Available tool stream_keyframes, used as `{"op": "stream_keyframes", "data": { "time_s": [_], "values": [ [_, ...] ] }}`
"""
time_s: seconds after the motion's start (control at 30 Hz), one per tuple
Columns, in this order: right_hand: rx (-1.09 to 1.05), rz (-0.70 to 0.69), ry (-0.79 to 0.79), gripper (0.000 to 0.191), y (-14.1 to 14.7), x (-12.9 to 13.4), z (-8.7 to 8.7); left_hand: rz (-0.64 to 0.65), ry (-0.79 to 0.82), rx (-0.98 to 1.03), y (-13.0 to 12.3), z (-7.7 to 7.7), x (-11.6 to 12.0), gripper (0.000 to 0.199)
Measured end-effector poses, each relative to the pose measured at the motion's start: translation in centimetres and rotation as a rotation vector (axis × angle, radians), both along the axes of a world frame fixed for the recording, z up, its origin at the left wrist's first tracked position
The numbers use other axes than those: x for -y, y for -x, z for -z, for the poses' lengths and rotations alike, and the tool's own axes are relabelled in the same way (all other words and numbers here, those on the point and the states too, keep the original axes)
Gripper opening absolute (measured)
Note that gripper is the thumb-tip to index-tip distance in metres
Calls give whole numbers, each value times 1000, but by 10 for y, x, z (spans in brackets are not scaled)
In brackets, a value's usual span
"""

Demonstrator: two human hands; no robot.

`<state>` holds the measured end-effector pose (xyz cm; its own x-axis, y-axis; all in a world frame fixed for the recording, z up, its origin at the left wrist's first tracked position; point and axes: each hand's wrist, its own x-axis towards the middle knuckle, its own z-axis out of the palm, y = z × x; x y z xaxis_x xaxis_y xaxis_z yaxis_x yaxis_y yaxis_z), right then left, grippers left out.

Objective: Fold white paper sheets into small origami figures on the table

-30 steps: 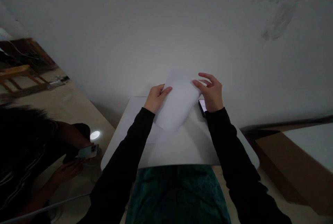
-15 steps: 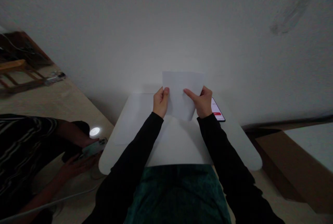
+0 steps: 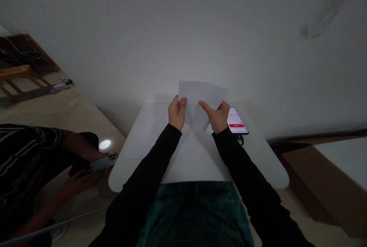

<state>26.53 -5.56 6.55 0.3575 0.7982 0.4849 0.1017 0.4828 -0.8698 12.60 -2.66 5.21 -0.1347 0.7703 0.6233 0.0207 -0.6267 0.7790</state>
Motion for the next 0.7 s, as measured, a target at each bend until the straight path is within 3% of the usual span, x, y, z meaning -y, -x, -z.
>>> {"op": "stream_keyframes", "data": {
  "time_s": [0.27, 0.7],
  "values": [
    [22, 38, 15, 40, 4, -7, 18, -48, 58, -50, 0, 16, -4, 41],
    [17, 37, 75, 41, 6, -12, 31, -90, 52, -90, -4, 25, -3, 36]
  ]
}}
